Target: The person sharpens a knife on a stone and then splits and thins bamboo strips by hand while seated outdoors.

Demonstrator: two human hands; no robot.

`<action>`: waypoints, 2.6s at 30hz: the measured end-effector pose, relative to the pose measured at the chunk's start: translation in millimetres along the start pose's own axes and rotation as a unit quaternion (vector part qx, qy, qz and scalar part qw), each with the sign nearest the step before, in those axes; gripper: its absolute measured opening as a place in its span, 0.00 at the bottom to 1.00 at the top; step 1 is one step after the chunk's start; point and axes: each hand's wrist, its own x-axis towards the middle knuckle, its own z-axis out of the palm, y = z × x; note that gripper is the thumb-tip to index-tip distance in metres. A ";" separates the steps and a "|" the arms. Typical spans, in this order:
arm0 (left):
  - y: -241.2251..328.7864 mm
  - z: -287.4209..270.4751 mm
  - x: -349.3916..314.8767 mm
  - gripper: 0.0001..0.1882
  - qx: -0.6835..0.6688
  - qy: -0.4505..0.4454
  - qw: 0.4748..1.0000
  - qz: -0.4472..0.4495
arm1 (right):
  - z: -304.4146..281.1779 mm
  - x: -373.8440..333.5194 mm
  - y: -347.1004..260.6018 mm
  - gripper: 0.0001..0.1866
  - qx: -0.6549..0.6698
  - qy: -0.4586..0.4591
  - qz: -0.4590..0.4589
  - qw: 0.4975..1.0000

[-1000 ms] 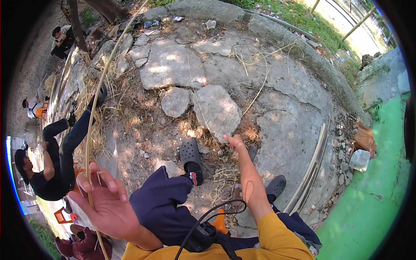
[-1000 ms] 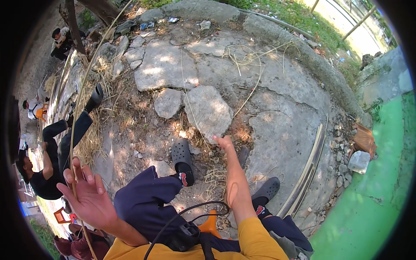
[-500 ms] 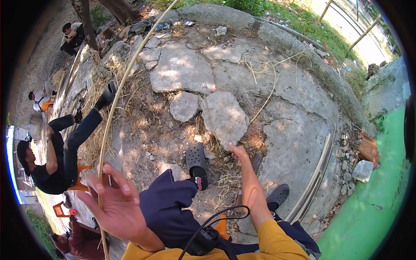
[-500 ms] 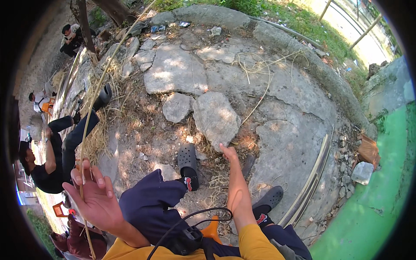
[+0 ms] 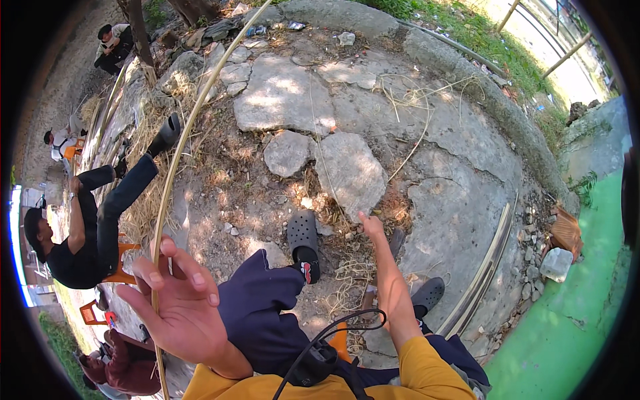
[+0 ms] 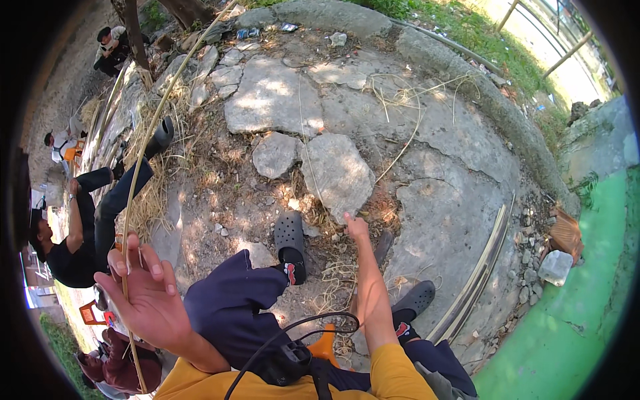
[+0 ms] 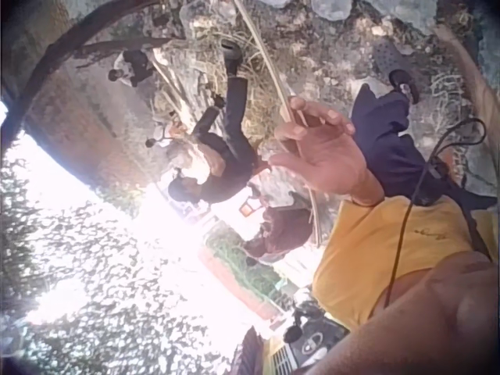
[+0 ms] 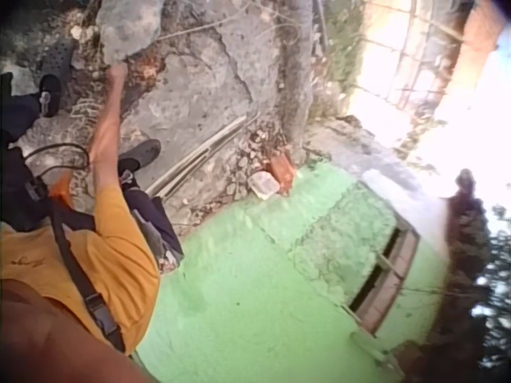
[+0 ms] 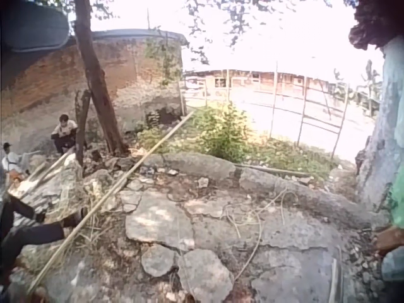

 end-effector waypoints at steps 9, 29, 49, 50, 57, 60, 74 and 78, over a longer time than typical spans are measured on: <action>0.3 -4.3 -2.0 0.26 0.025 -0.023 0.999 0.000 | -23.0 -31.1 65.5 0.36 -0.027 0.011 0.004 1.000; -1.3 7.0 -10.9 0.29 0.031 -0.057 0.998 -0.016 | 36.1 -196.1 197.9 0.28 0.240 -0.062 0.077 0.966; 5.5 -3.2 -14.4 0.31 -0.007 -0.108 0.994 -0.029 | 62.0 -212.3 11.4 0.19 -0.020 0.003 -0.181 0.983; 9.0 -4.1 -16.9 0.31 -0.006 -0.105 0.994 -0.026 | 68.2 -220.8 6.4 0.19 -0.024 0.001 -0.182 0.983; -2.4 1.0 -20.2 0.30 0.077 -0.165 0.983 -0.007 | 34.0 -227.3 40.8 0.20 -0.036 0.021 -0.138 0.990; -4.8 -1.4 -19.6 0.31 0.136 -0.146 0.979 -0.031 | -6.5 -250.2 61.6 0.16 0.038 0.162 -0.037 0.985; -24.9 8.5 -28.2 0.24 0.408 -0.247 0.856 -0.198 | 59.9 -295.0 131.4 0.47 -0.030 0.180 0.174 0.968; -37.5 14.4 -28.6 0.24 0.441 -0.282 0.824 -0.215 | 69.1 -285.0 143.6 0.51 -0.077 0.207 0.152 0.963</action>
